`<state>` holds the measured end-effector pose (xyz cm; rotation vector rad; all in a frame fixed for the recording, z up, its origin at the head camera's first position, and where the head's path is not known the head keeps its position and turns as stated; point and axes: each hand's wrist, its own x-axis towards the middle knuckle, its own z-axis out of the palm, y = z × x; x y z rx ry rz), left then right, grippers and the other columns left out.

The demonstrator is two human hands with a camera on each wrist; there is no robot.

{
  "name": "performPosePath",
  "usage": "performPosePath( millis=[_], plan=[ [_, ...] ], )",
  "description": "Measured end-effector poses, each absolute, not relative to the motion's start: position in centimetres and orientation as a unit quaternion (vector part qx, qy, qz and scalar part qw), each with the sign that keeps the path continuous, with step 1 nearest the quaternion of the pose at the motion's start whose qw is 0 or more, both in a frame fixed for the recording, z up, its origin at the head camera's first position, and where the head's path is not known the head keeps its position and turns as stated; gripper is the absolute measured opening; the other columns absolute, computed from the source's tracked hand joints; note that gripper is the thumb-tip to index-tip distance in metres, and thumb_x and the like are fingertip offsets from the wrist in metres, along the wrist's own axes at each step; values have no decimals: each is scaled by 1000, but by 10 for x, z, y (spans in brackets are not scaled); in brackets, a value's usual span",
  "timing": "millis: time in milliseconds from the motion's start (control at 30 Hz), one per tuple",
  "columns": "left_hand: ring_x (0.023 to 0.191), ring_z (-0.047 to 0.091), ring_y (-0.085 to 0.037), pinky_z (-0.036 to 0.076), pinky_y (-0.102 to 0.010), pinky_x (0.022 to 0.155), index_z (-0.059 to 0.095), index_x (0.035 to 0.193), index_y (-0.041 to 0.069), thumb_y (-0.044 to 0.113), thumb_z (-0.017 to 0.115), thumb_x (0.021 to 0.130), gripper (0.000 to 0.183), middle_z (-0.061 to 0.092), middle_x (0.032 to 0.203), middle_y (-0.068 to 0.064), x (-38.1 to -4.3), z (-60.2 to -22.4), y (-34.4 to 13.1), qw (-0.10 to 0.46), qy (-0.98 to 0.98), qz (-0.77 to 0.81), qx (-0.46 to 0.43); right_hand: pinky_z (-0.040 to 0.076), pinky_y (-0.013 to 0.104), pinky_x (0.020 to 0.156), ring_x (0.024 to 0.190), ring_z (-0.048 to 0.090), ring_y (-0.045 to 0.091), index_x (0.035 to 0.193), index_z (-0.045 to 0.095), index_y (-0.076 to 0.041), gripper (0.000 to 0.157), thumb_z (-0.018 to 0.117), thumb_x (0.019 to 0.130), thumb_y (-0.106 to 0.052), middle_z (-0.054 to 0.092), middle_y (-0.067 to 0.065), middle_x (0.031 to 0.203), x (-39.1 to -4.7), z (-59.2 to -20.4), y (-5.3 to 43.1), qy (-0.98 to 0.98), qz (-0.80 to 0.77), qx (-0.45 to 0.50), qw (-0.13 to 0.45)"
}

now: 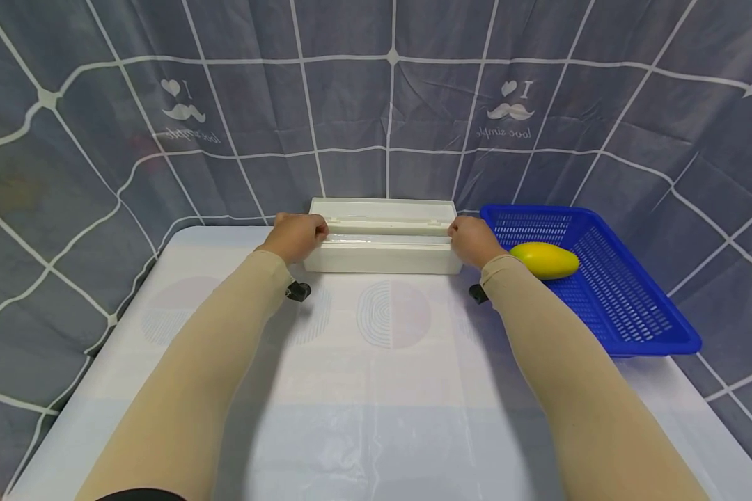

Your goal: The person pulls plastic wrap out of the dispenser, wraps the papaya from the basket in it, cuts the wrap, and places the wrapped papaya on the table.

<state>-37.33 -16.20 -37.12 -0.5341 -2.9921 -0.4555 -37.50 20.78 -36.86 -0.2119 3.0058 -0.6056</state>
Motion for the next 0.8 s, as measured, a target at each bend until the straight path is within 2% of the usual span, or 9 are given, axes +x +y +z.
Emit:
performPosePath(
  millis=[133,400,667,800],
  plan=[
    [100,74,-26,29,-54,117,73,115,12,20,62,107,16,79,103,-4,-374,-372,-161,37,-975,-145,-165,55,49,101,108,61,34,123,65,3,30,45,111,-15,69,21,121,-373,-366,208,976,-202,-72,33],
    [107,74,-26,27,-53,119,77,118,14,24,61,108,21,81,104,-3,-374,-375,-162,48,-975,-158,-151,54,47,98,105,59,33,120,68,2,25,52,106,-12,68,19,117,-371,-365,210,973,-211,-85,30],
    [110,72,-29,27,-53,116,78,116,14,25,60,108,23,80,105,-4,-373,-376,-161,58,-973,-173,-144,55,49,101,108,65,35,135,66,1,36,60,106,-20,71,23,122,-376,-370,209,974,-196,-111,35],
    [110,72,-29,27,-53,116,78,115,14,25,60,108,22,80,104,-4,-374,-378,-162,60,-973,-175,-142,56,50,101,108,68,35,125,72,0,28,58,107,-17,75,20,118,-376,-372,208,977,-179,-117,10]
  ],
)
